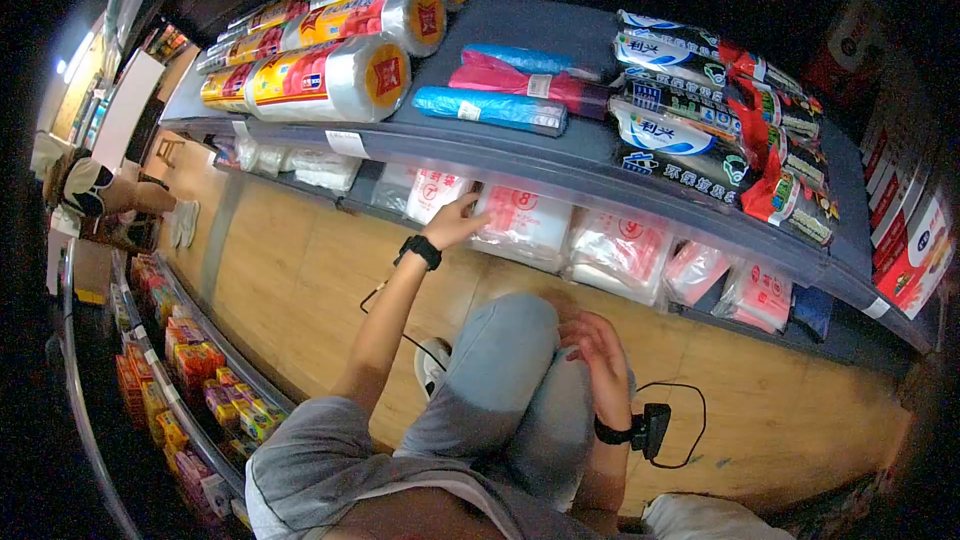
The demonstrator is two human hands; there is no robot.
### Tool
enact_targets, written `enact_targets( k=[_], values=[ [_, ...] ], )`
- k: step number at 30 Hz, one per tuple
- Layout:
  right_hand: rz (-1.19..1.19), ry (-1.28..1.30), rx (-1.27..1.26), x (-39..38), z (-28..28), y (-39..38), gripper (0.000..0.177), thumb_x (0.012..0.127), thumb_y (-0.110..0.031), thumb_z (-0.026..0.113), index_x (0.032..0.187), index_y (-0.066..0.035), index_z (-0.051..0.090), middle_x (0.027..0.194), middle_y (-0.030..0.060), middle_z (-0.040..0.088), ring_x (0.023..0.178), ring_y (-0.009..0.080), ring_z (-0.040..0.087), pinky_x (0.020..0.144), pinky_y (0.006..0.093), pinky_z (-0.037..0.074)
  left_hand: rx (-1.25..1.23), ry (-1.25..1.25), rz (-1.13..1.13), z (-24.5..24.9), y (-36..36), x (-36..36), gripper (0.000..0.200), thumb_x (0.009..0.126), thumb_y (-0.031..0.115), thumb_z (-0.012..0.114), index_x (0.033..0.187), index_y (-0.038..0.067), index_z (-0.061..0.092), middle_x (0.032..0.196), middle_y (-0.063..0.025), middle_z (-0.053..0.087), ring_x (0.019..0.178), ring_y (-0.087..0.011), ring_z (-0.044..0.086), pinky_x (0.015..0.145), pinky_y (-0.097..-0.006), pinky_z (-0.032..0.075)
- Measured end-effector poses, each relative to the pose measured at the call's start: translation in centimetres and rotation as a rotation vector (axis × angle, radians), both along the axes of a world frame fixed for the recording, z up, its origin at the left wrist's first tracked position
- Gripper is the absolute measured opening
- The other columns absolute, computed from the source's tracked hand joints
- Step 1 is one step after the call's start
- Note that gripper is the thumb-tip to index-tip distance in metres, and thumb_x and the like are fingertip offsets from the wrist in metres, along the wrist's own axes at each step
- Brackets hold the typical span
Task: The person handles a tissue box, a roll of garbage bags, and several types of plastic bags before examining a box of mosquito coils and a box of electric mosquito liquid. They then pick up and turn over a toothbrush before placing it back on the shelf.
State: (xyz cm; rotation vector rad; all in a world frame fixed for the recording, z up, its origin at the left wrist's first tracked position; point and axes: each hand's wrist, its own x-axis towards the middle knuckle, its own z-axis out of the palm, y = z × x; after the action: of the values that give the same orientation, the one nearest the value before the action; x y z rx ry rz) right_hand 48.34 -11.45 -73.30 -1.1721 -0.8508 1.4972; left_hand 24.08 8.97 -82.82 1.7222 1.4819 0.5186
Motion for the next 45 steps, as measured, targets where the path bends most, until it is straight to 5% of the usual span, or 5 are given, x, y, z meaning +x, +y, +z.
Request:
enact_targets(
  k=[11, 15, 17, 39, 45],
  values=[
    [-0.219, -0.095, -0.107, 3.0, -0.8, -1.2, 0.037, 0.084, -0.028, 0.045, 0.110, -0.002, 0.044, 0.093, 0.0070, 0.053, 0.083, 0.0143, 0.050, 0.071, 0.0244, 0.038, -0.440, -1.190, 1.078, -10.2, 7.3, -19.1, 0.024, 0.075, 0.035, 0.054, 0.072, 0.011, 0.051, 0.062, -0.0018, 0.050, 0.050, -0.0135, 0.047, 0.044, -0.0239, 0.041],
    [-0.256, -0.178, -0.173, 2.7, 0.1, -1.3, 0.043, 0.083, -0.036, 0.045, 0.112, -0.004, 0.041, 0.096, 0.0059, 0.052, 0.081, 0.0115, 0.049, 0.067, 0.0222, 0.037, -0.227, -1.140, 1.076, -12.0, 11.9, -25.7, 0.033, 0.078, 0.034, 0.053, 0.092, 0.004, 0.050, 0.068, -0.0060, 0.049, 0.054, -0.0154, 0.047, 0.046, -0.0263, 0.042],
    [-0.283, -0.183, -0.191, 2.0, 0.3, -1.3, 0.043, 0.082, -0.037, 0.045, 0.111, -0.005, 0.042, 0.096, 0.0060, 0.052, 0.080, 0.0114, 0.049, 0.067, 0.0223, 0.037, -0.164, -0.987, 1.338, -11.9, 14.1, -26.7, 0.020, 0.074, 0.030, 0.056, 0.071, 0.011, 0.050, 0.056, -0.0018, 0.042, 0.049, -0.0134, 0.043, 0.041, -0.0253, 0.035],
    [-0.273, -0.242, -0.265, -1.6, 0.3, 0.8, 0.039, 0.081, -0.032, 0.047, 0.107, -0.003, 0.047, 0.095, 0.0061, 0.053, 0.081, 0.0132, 0.050, 0.068, 0.0250, 0.038, -0.109, -1.079, 1.077, -11.8, 14.5, -28.4, 0.014, 0.076, 0.017, 0.053, 0.074, 0.004, 0.049, 0.071, -0.0052, 0.053, 0.058, -0.0139, 0.050, 0.048, -0.0227, 0.044],
    [-0.241, -0.259, -0.275, -1.8, -0.6, 0.9, 0.042, 0.082, -0.036, 0.044, 0.108, -0.003, 0.043, 0.094, 0.0074, 0.052, 0.077, 0.0112, 0.048, 0.066, 0.0228, 0.036, -0.252, -1.218, 0.994, -14.2, 2.3, -26.9, 0.035, 0.078, 0.028, 0.052, 0.105, 0.005, 0.046, 0.094, -0.0052, 0.055, 0.089, -0.0188, 0.051, 0.077, -0.0283, 0.044]
  ],
)
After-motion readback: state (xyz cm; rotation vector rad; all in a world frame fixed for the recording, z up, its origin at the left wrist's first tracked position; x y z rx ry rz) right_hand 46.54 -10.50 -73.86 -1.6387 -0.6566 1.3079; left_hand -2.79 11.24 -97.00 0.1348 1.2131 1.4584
